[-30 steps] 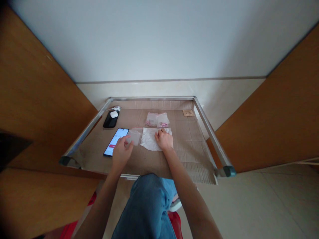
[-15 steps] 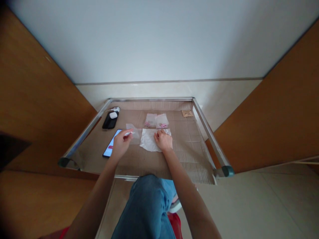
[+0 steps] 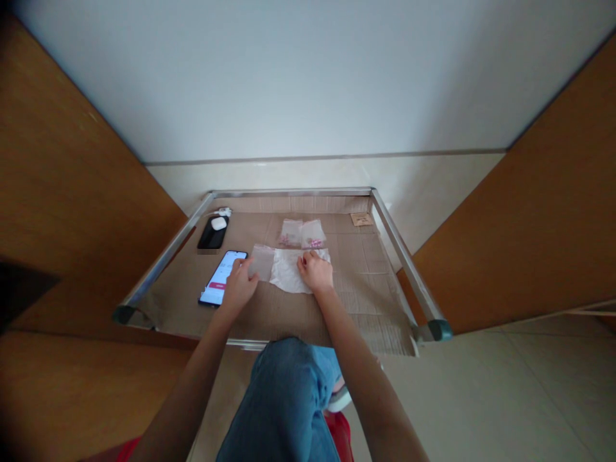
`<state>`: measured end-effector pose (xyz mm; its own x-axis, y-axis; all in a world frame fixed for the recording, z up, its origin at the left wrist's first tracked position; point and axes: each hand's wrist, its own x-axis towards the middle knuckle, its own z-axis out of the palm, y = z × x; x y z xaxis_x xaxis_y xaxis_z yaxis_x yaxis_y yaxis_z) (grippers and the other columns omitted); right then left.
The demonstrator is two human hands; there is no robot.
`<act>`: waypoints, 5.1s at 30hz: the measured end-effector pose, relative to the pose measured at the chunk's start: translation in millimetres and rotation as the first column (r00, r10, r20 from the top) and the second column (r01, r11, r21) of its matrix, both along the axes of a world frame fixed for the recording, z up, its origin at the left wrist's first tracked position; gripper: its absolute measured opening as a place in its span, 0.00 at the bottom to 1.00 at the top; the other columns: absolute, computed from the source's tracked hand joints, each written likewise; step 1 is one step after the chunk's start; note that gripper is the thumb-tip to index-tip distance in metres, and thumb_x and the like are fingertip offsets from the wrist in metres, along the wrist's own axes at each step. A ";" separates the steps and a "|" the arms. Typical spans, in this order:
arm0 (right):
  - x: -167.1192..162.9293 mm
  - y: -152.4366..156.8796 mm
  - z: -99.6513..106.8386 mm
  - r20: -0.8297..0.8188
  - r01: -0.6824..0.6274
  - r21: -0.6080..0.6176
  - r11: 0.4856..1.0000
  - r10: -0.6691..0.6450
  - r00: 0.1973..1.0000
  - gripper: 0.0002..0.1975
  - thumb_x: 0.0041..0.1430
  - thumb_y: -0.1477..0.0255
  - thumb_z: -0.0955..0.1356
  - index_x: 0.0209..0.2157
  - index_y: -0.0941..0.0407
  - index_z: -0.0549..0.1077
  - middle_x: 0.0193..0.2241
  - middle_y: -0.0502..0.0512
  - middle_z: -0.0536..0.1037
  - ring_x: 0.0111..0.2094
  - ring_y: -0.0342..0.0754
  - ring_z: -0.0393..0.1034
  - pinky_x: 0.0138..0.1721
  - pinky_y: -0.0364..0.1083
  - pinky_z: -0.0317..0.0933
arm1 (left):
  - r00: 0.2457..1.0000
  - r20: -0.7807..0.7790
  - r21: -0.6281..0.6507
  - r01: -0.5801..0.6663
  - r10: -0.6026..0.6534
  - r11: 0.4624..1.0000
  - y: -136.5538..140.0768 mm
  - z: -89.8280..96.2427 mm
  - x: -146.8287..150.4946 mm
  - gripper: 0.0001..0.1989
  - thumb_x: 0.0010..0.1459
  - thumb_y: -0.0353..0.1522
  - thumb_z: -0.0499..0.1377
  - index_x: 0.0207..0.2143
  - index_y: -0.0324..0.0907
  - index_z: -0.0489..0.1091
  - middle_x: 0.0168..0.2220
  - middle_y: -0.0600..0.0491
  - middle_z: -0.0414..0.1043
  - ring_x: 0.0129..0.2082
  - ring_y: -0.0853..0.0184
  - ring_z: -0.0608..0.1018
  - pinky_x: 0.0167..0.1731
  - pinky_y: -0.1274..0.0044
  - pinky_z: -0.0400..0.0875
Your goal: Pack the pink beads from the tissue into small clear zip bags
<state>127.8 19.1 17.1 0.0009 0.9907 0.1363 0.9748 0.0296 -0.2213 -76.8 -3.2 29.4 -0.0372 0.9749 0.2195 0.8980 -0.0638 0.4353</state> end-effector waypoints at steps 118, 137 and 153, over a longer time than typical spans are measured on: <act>11.5 3.4 -13.8 -0.330 -0.102 0.275 0.956 0.193 0.924 0.14 0.60 0.63 0.60 0.32 0.56 0.72 0.26 0.51 0.74 0.27 0.42 0.67 0.29 0.39 0.52 | 0.446 0.867 0.190 0.113 -0.221 0.975 40.7 -44.5 89.2 0.14 0.50 0.40 0.60 0.34 0.39 0.72 0.38 0.48 0.67 0.38 0.66 0.73 0.30 0.80 0.71; 10.6 -0.2 -4.2 -0.339 -0.138 0.206 0.969 0.203 0.918 0.14 0.60 0.62 0.58 0.34 0.55 0.69 0.26 0.49 0.74 0.23 0.41 0.64 0.27 0.40 0.50 | 0.535 0.794 0.225 0.181 -0.288 0.957 40.1 -42.4 87.7 0.11 0.54 0.38 0.57 0.32 0.39 0.71 0.35 0.49 0.68 0.33 0.69 0.73 0.28 0.81 0.69; 10.1 0.3 -8.0 -0.229 -0.026 0.210 0.977 0.075 0.970 0.10 0.57 0.67 0.59 0.29 0.56 0.68 0.26 0.52 0.75 0.25 0.43 0.65 0.25 0.41 0.44 | 0.708 0.609 0.291 0.220 -0.358 0.931 37.1 -33.5 93.7 0.06 0.51 0.25 0.53 0.22 0.40 0.62 0.26 0.55 0.63 0.28 0.71 0.68 0.29 0.80 0.63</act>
<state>137.9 19.5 9.1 0.0074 0.9414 0.3371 0.8921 0.1462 -0.4276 16.9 33.9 -4.1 0.0408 0.9052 0.4230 0.3293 -0.4119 0.8496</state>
